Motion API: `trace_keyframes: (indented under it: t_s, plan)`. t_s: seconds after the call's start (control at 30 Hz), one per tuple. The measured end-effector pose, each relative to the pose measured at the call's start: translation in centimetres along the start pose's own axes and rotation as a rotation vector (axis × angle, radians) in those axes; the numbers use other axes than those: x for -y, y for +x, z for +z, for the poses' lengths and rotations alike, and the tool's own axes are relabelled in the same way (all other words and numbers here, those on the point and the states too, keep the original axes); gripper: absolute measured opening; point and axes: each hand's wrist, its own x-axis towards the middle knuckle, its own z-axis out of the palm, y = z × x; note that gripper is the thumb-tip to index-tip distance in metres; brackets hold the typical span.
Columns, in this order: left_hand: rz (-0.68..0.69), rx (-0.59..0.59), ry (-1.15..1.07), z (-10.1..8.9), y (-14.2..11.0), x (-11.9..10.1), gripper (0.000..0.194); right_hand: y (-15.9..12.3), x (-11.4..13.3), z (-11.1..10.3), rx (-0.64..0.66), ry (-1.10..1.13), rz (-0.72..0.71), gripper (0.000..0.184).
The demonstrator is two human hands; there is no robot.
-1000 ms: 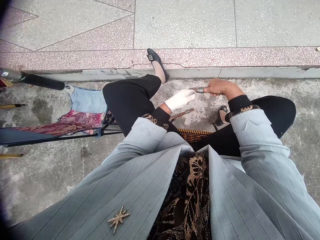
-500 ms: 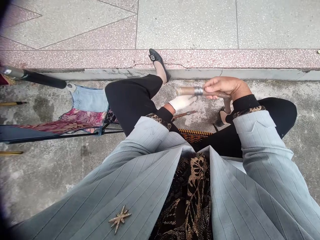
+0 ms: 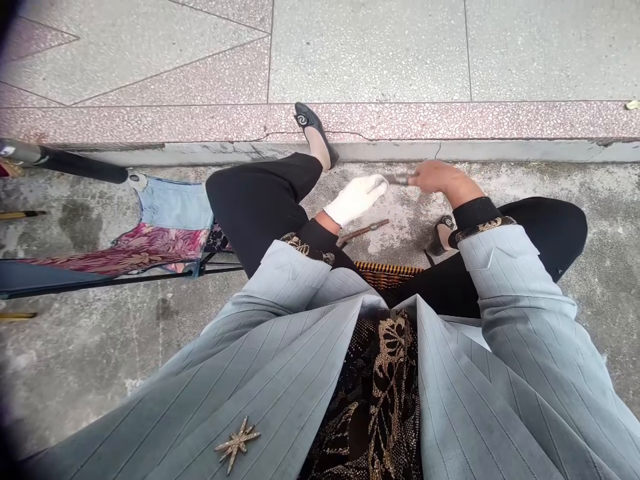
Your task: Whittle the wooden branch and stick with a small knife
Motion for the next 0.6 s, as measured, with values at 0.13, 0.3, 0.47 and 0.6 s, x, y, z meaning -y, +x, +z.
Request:
trace_keyframes:
  t_s: [0.13, 0.3, 0.47, 0.6]
  plan:
    - [0.079, 0.08, -0.036, 0.0, -0.3, -0.5, 0.036, -0.9, 0.6, -0.6, -0.143, 0.533, -0.15, 0.042]
    - [0.035, 0.088, 0.072, -0.8, 0.0, 0.1, 0.036, -4.0, 1.8, -1.9, 0.066, 0.819, -0.385, 0.05]
    - [-0.025, -0.004, 0.094, -3.1, 0.2, 0.5, 0.035, -7.4, 3.2, -3.6, 0.539, 0.542, -0.5, 0.058]
    - [0.02, -0.122, 0.122, -4.6, -0.5, 0.0, 0.035, -8.9, 4.9, -4.4, 0.688, 0.298, -0.376, 0.055]
